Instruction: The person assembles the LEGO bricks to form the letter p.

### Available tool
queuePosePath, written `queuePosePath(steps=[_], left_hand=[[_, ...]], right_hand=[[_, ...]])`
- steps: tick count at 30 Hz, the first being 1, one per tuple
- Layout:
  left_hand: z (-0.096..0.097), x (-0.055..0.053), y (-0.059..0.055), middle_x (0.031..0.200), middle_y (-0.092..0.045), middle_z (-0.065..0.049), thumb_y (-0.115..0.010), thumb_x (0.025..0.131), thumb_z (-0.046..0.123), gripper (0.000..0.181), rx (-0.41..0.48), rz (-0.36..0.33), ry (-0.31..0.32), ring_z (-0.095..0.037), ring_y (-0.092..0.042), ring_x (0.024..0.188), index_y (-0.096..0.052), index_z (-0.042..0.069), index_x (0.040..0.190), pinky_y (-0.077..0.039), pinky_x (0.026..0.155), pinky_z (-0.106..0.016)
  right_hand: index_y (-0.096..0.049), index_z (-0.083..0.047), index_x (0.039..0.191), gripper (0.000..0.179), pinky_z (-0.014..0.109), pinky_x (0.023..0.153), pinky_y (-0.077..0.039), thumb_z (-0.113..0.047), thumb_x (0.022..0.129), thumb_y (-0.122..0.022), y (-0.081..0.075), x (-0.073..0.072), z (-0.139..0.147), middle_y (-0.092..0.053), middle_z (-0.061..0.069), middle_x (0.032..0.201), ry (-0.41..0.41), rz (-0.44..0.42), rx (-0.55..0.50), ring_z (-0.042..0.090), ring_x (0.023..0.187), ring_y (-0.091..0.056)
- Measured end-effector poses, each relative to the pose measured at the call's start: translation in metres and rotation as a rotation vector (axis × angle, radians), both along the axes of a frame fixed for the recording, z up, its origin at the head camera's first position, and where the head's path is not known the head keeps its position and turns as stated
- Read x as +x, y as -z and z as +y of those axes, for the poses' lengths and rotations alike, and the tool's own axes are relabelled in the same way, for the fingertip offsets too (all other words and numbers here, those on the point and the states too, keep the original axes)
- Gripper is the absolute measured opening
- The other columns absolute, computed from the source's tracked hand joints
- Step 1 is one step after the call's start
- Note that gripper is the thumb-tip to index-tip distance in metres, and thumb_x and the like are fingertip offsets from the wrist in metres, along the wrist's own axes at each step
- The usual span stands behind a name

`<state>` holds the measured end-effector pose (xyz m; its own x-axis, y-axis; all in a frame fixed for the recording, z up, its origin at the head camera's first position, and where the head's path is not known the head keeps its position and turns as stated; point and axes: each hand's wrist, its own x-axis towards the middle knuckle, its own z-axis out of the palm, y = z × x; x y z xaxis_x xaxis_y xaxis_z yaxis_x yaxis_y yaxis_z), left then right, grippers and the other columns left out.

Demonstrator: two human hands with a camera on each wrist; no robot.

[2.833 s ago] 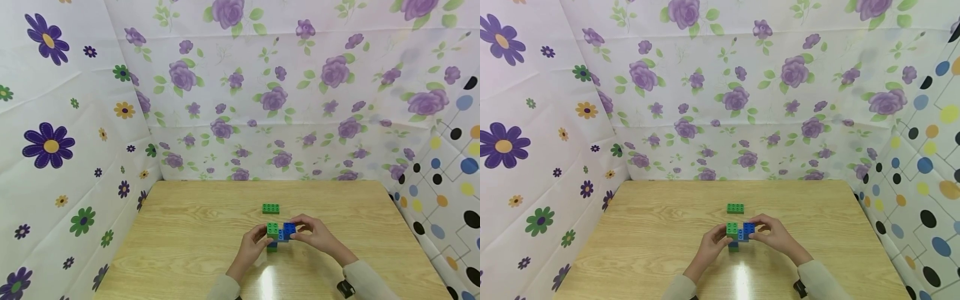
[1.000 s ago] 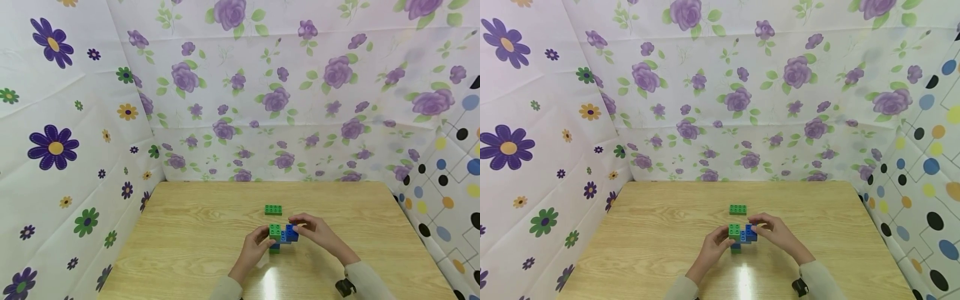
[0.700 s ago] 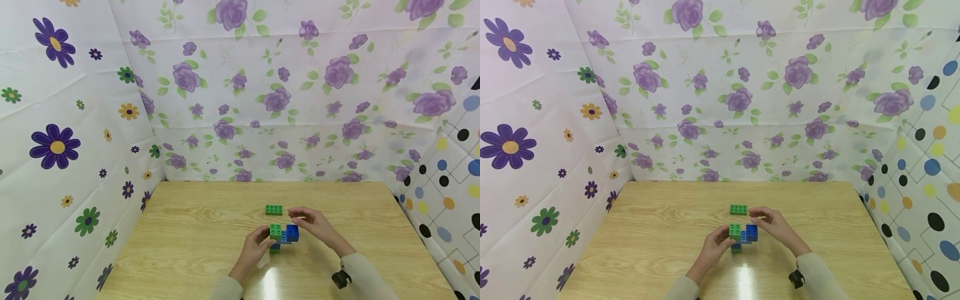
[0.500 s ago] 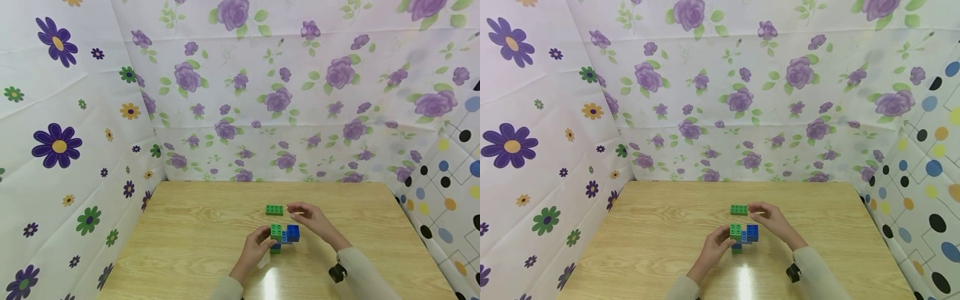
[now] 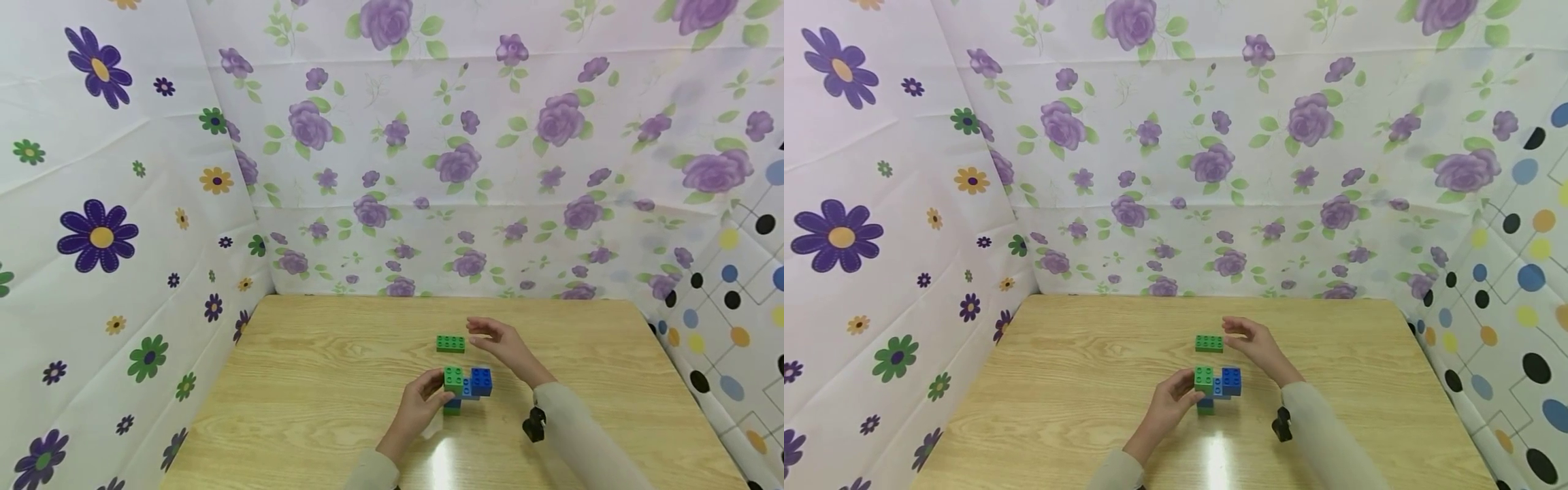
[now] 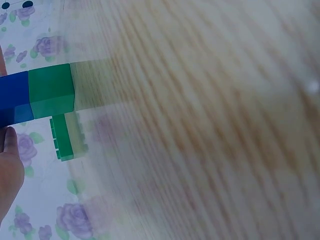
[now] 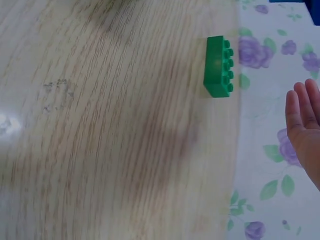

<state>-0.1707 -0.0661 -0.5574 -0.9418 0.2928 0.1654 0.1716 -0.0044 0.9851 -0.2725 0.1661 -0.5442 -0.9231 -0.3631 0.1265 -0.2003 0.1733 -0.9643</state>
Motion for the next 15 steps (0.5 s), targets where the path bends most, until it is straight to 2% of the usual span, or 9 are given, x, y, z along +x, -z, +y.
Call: queuePosePath(steps=[8, 15], left_hand=[[0.0, 0.0, 0.001, 0.125, -0.059, -0.016, -0.066, 0.09, 0.006, 0.038, 0.007, 0.028, 0.008, -0.027, -0.055, 0.12, -0.057, -0.001, 0.126, -0.043, 0.105, -0.044], [0.0, -0.001, 0.001, 0.125, -0.06, -0.016, -0.066, 0.09, 0.006, 0.038, 0.005, 0.011, 0.003, -0.027, -0.055, 0.12, -0.057, -0.001, 0.126, -0.043, 0.105, -0.043]], right_hand=[[-0.046, -0.002, 0.14, 0.054, 0.046, 0.099, -0.049, -0.02, 0.093, -0.066, 0.025, -0.017, -0.005, -0.05, 0.019, 0.138, 0.05, -0.036, 0.03, 0.038, 0.126, -0.046], [-0.043, -0.002, 0.143, 0.054, 0.05, 0.102, -0.045, -0.014, 0.095, -0.063, 0.042, -0.022, -0.007, -0.048, 0.02, 0.14, 0.097, -0.15, 0.049, 0.037, 0.128, -0.045]])
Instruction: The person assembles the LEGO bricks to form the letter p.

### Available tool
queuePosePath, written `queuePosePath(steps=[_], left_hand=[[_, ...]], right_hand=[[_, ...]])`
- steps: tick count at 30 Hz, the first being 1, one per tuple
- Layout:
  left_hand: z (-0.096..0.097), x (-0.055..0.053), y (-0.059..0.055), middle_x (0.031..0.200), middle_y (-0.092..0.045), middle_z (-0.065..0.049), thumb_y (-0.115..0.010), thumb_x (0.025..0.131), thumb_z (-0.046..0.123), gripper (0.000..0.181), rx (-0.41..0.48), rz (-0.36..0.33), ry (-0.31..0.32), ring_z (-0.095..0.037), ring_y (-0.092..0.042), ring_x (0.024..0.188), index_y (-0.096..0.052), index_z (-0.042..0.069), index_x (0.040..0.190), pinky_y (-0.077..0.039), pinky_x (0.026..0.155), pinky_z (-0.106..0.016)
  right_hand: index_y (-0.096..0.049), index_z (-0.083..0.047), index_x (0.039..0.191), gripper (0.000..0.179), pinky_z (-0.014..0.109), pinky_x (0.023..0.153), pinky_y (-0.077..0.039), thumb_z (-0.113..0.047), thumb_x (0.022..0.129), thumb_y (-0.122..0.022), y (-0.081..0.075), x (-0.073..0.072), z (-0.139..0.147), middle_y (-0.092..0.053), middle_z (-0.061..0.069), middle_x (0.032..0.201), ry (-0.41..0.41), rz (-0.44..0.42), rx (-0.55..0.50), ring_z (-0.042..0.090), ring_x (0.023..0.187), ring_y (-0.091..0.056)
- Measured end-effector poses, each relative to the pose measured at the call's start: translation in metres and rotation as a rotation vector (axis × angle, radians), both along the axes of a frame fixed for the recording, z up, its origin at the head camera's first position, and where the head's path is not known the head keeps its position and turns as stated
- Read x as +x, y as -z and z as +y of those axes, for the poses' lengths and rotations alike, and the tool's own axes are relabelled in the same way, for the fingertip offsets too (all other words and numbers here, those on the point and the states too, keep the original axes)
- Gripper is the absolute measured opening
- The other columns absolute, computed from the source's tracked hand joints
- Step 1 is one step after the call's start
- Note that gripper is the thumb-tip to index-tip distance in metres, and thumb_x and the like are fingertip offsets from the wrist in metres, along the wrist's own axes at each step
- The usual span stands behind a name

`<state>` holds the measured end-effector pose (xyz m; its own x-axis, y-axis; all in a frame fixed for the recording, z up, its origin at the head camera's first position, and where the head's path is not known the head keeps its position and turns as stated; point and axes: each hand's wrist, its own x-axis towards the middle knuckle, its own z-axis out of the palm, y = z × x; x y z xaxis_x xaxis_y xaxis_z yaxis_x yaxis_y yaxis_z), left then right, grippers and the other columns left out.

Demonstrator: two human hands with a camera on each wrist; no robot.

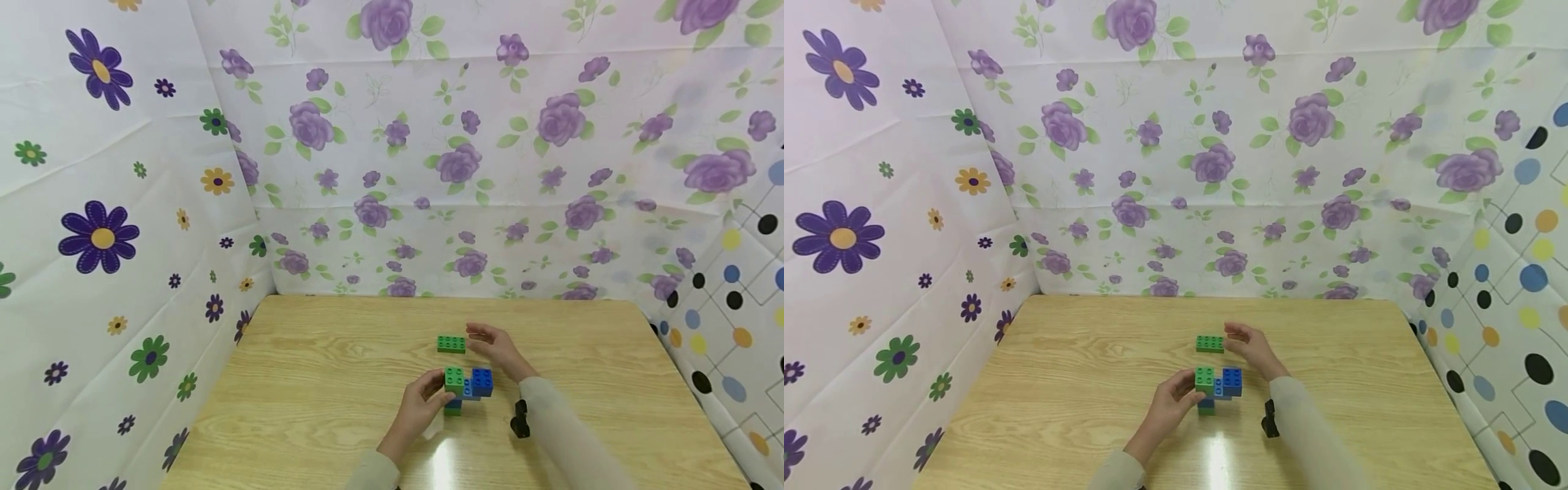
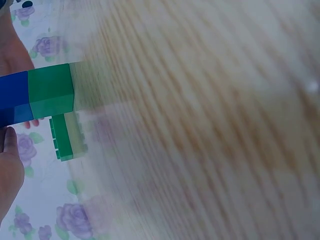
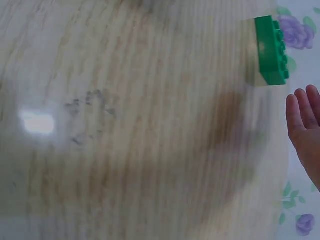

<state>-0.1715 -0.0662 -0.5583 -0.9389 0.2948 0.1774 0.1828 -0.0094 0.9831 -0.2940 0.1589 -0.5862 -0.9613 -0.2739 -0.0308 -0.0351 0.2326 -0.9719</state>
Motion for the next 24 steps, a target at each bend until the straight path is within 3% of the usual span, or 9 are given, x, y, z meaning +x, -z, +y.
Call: queuePosePath(steps=[6, 10, 16, 24], left_hand=[[0.0, -0.001, 0.0, 0.125, -0.06, -0.016, -0.067, 0.089, 0.004, 0.038, 0.003, -0.014, 0.006, -0.028, -0.055, 0.12, -0.057, -0.001, 0.126, -0.042, 0.105, -0.045], [0.0, -0.001, -0.001, 0.126, -0.06, -0.015, -0.067, 0.089, 0.005, 0.038, -0.002, -0.018, 0.007, -0.028, -0.055, 0.121, -0.057, 0.0, 0.126, -0.043, 0.105, -0.042], [0.0, -0.001, -0.001, 0.126, -0.06, -0.015, -0.067, 0.089, 0.005, 0.038, -0.002, -0.021, 0.005, -0.029, -0.054, 0.121, -0.057, 0.0, 0.126, -0.043, 0.106, -0.041], [0.001, -0.001, -0.001, 0.125, -0.06, -0.015, -0.067, 0.088, 0.004, 0.038, 0.001, -0.032, -0.007, -0.029, -0.054, 0.121, -0.058, 0.0, 0.125, -0.043, 0.106, -0.039]], right_hand=[[-0.037, 0.002, 0.145, 0.055, 0.05, 0.103, -0.044, -0.006, 0.095, -0.06, 0.009, -0.001, -0.005, -0.044, 0.024, 0.142, 0.009, -0.05, -0.006, 0.04, 0.129, -0.043], [-0.037, 0.002, 0.144, 0.055, 0.051, 0.103, -0.043, -0.004, 0.095, -0.06, 0.007, 0.001, -0.009, -0.044, 0.025, 0.141, 0.02, -0.068, 0.002, 0.041, 0.129, -0.043], [-0.044, 0.002, 0.141, 0.053, 0.048, 0.099, -0.048, -0.006, 0.092, -0.064, 0.019, -0.006, -0.013, -0.048, 0.024, 0.137, 0.042, -0.034, 0.062, 0.04, 0.124, -0.048], [-0.054, 0.001, 0.132, 0.047, 0.043, 0.09, -0.052, -0.007, 0.088, -0.068, 0.009, 0.002, -0.02, -0.058, 0.02, 0.126, 0.064, 0.043, 0.142, 0.033, 0.109, -0.056]])
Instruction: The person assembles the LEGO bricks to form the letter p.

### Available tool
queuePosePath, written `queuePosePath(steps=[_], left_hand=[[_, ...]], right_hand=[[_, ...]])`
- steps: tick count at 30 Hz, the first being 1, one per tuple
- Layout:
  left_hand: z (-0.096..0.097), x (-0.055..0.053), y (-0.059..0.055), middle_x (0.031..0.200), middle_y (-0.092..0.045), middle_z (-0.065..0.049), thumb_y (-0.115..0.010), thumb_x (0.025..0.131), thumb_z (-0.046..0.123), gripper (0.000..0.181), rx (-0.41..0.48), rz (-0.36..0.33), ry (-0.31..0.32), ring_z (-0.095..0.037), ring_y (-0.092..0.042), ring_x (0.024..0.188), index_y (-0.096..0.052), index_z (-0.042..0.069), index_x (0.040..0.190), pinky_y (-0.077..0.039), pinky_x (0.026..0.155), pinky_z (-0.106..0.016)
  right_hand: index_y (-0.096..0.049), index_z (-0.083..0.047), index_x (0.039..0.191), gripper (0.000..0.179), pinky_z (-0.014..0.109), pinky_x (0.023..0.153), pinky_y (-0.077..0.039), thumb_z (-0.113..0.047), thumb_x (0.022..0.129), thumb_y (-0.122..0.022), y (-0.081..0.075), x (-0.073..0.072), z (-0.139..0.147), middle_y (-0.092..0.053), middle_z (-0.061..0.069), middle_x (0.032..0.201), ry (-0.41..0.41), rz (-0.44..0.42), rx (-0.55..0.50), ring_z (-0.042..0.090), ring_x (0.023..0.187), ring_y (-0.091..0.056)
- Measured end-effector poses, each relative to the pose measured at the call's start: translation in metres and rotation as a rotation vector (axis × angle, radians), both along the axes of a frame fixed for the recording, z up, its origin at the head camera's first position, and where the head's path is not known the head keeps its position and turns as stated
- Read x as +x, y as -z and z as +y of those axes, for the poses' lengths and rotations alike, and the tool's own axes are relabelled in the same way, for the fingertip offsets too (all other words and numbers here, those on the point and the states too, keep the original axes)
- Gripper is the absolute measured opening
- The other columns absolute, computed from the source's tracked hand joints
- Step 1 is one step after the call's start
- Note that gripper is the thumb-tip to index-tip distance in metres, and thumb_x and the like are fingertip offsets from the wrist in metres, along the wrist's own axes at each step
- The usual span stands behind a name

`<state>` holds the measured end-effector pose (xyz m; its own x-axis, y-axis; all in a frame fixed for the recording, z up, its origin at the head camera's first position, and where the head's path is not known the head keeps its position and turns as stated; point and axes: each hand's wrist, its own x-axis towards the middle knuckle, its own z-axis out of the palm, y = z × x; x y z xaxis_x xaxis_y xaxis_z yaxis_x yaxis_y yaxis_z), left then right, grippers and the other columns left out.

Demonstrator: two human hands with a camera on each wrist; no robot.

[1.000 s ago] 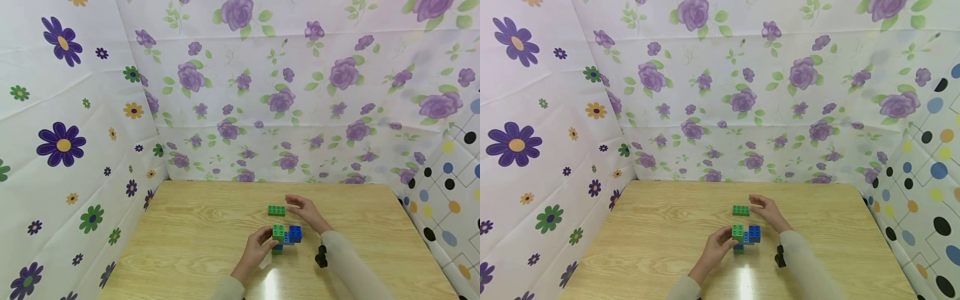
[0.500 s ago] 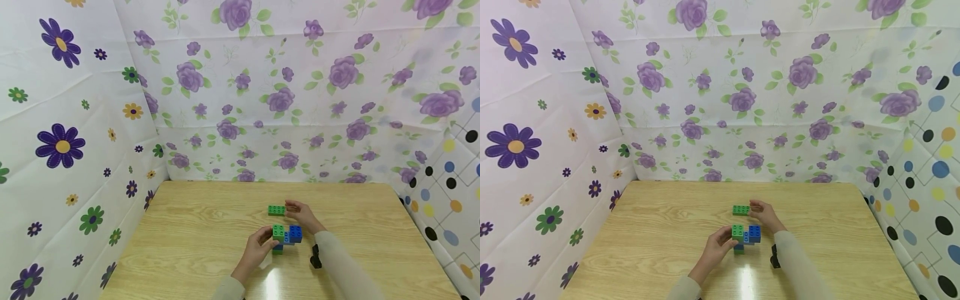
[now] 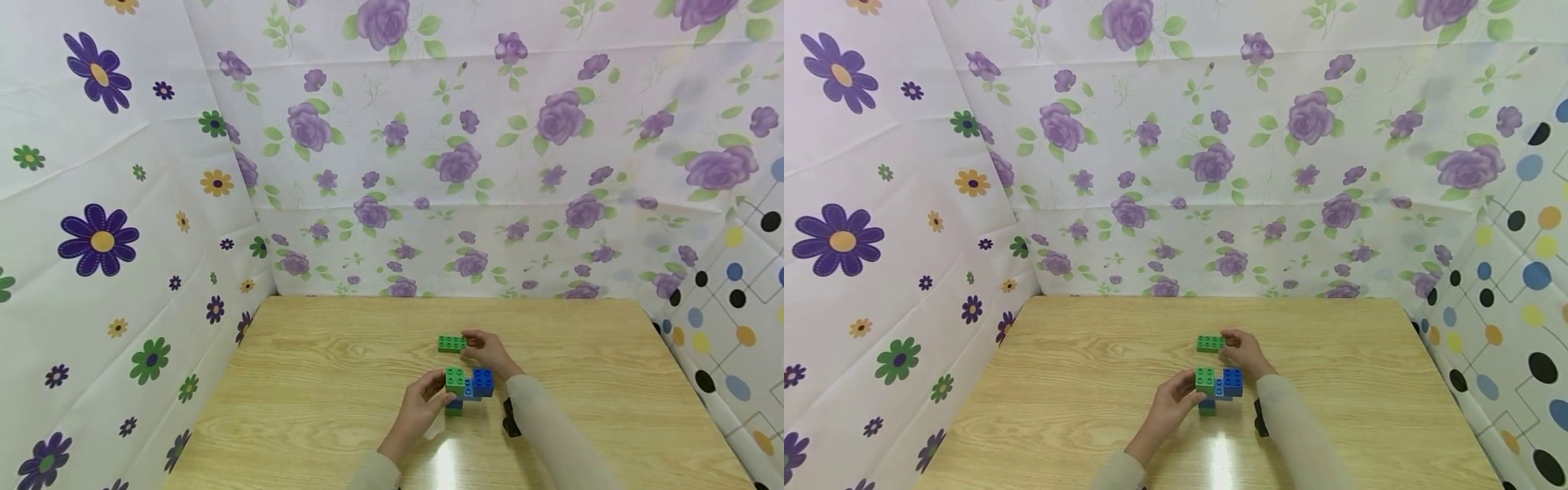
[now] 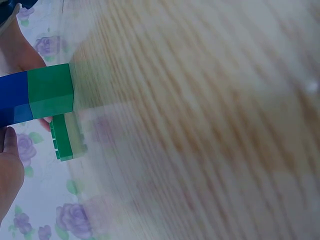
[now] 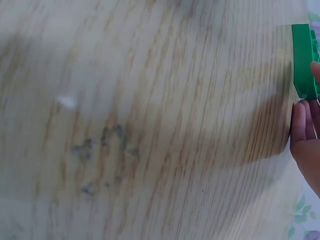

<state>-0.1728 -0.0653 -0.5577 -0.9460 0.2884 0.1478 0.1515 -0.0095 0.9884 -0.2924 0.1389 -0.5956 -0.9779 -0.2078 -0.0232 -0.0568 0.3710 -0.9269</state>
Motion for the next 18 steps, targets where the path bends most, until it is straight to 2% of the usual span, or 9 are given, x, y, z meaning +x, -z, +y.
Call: queuePosePath(steps=[6, 18], left_hand=[[0.0003, 0.0001, 0.0005, 0.125, -0.06, -0.015, -0.068, 0.088, 0.004, 0.037, 0.001, -0.007, -0.006, -0.029, -0.055, 0.121, -0.059, 0.0, 0.124, -0.044, 0.105, -0.038], [-0.0003, 0.0006, 0.0004, 0.125, -0.06, -0.015, -0.068, 0.088, 0.005, 0.037, -0.002, -0.001, -0.003, -0.029, -0.054, 0.121, -0.058, 0.0, 0.124, -0.043, 0.105, -0.039]], right_hand=[[-0.053, 0.004, 0.132, 0.046, 0.048, 0.095, -0.048, 0.002, 0.088, -0.066, -0.0018, 0.0016, -0.0076, -0.055, 0.024, 0.127, 0.06, -0.073, 0.006, 0.037, 0.112, -0.052], [-0.057, 0.004, 0.127, 0.04, 0.043, 0.089, -0.052, 0.001, 0.088, -0.067, 0.0006, -0.0002, -0.0081, -0.058, 0.023, 0.119, 0.079, -0.063, 0.015, 0.033, 0.107, -0.055]])
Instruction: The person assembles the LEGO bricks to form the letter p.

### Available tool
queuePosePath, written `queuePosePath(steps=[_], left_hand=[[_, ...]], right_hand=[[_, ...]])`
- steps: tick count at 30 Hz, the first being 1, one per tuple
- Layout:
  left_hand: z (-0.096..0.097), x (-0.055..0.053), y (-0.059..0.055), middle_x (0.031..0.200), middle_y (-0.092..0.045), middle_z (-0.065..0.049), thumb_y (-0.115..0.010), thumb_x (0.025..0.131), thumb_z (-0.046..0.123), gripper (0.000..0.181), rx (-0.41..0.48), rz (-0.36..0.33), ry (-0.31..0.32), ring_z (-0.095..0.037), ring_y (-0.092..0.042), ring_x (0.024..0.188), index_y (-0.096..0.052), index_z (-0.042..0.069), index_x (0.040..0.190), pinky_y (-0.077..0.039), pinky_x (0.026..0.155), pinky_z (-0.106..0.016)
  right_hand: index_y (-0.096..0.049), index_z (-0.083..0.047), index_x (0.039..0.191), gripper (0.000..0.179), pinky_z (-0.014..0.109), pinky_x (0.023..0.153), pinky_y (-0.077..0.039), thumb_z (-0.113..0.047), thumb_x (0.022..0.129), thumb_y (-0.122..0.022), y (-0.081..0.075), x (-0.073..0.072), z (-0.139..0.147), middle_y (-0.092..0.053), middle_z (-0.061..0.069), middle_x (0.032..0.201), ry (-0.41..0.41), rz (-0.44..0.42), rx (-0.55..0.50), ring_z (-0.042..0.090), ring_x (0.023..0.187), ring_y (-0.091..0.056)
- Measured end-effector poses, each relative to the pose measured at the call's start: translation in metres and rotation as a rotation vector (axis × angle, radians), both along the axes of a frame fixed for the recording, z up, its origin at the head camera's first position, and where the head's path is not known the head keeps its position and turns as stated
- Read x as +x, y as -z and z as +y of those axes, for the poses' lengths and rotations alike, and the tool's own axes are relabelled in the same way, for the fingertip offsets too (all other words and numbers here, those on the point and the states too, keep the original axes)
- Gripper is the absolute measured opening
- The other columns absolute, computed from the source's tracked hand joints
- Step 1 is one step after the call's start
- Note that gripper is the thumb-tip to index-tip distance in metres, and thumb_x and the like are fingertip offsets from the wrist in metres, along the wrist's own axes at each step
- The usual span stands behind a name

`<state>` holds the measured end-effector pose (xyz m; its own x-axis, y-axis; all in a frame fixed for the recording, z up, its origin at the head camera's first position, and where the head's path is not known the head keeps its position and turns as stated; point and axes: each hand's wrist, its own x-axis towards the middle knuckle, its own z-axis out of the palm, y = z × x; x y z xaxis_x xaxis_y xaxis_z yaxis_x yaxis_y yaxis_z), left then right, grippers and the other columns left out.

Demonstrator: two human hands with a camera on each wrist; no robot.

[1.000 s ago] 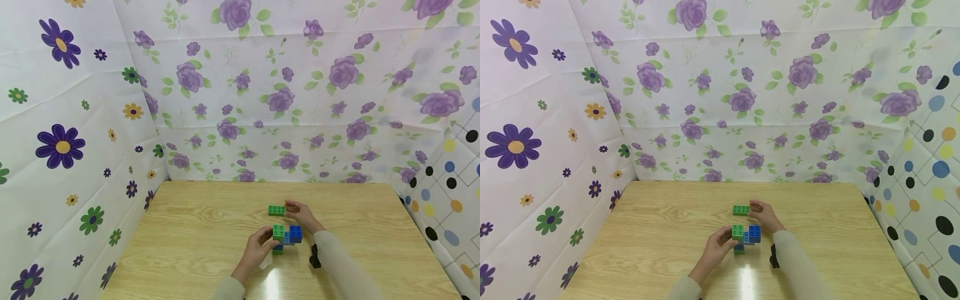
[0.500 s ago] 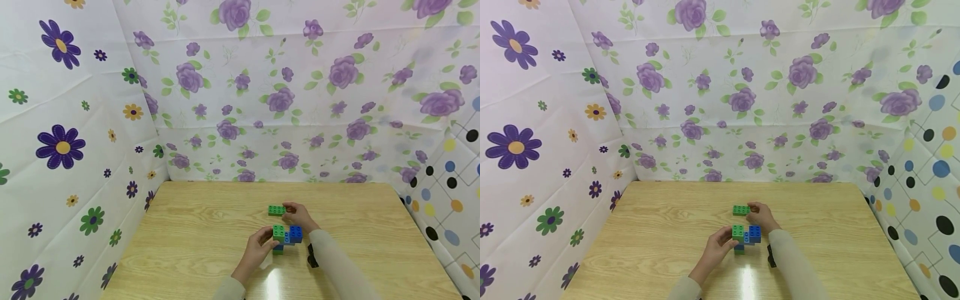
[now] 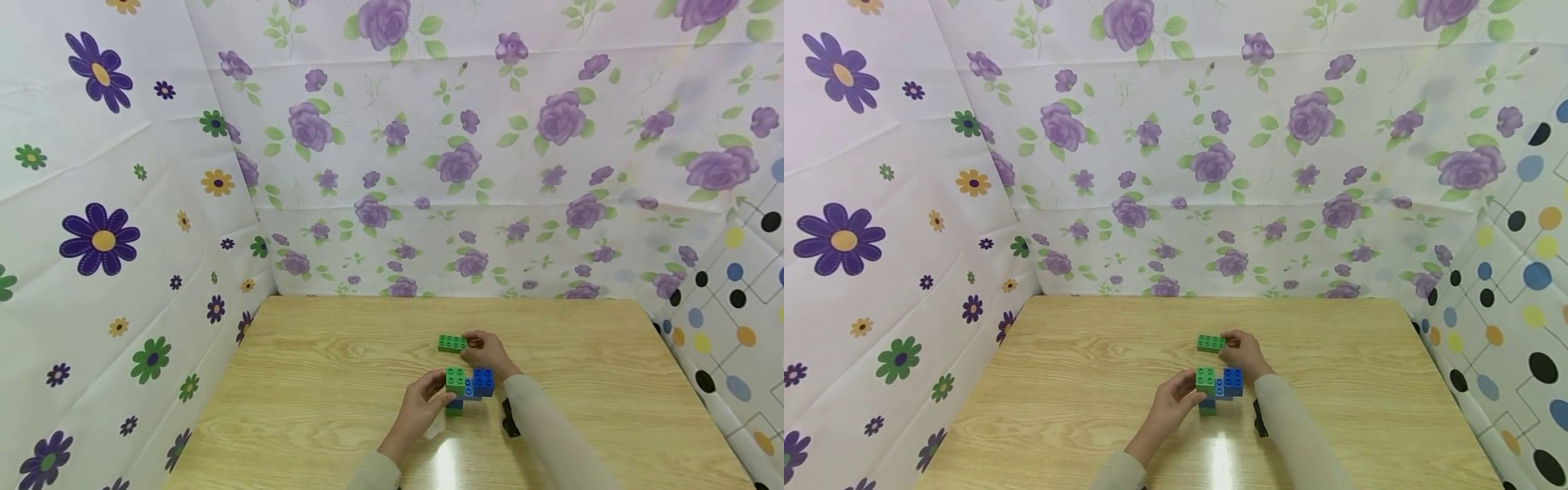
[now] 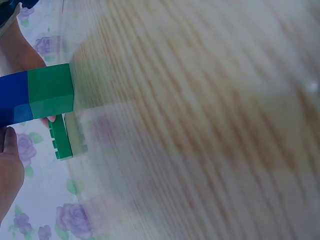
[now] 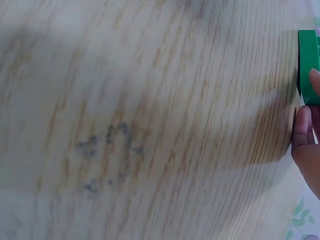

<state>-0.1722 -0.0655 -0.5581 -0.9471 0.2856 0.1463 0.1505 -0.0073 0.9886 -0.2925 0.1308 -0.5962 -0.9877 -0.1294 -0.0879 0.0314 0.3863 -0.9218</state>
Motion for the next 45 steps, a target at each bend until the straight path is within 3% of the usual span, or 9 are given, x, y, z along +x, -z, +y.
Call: queuePosePath(steps=[8, 17, 32, 45], left_hand=[[0.0, 0.001, -0.001, 0.125, -0.06, -0.015, -0.067, 0.089, 0.007, 0.038, -0.012, 0.002, 0.001, -0.03, -0.055, 0.12, -0.058, 0.0, 0.126, -0.042, 0.105, -0.045], [0.001, 0.001, -0.001, 0.125, -0.06, -0.014, -0.067, 0.09, 0.008, 0.038, -0.012, -0.016, 0.004, -0.031, -0.054, 0.122, -0.058, 0.001, 0.126, -0.045, 0.105, -0.035], [0.001, 0.0, 0.0, 0.126, -0.06, -0.015, -0.066, 0.09, 0.006, 0.039, -0.006, -0.019, 0.006, -0.032, -0.053, 0.122, -0.057, 0.0, 0.127, -0.044, 0.105, -0.038], [0.0, 0.0, 0.0, 0.126, -0.06, -0.014, -0.067, 0.09, 0.008, 0.04, -0.029, -0.006, 0.008, -0.031, -0.053, 0.123, -0.057, 0.001, 0.128, -0.044, 0.105, -0.037]], right_hand=[[-0.059, 0.002, 0.125, 0.037, 0.05, 0.093, -0.05, -0.002, 0.09, -0.066, -0.004, 0.002, 0.007, -0.059, 0.022, 0.12, -0.047, 0.041, 0.038, 0.038, 0.111, -0.056], [-0.059, -0.006, 0.128, 0.04, 0.049, 0.095, -0.05, -0.012, 0.09, -0.069, -0.004, -0.005, 0.022, -0.058, 0.015, 0.126, -0.078, 0.006, 0.019, 0.035, 0.117, -0.054], [-0.058, -0.005, 0.127, 0.041, 0.041, 0.09, -0.055, -0.019, 0.09, -0.07, -0.029, 0.002, 0.039, -0.058, 0.015, 0.126, -0.198, 0.099, -0.033, 0.034, 0.116, -0.056], [-0.056, -0.002, 0.13, 0.048, 0.036, 0.087, -0.056, -0.026, 0.09, -0.07, -0.057, 0.021, 0.047, -0.06, 0.013, 0.121, -0.276, 0.152, -0.04, 0.029, 0.111, -0.059]])
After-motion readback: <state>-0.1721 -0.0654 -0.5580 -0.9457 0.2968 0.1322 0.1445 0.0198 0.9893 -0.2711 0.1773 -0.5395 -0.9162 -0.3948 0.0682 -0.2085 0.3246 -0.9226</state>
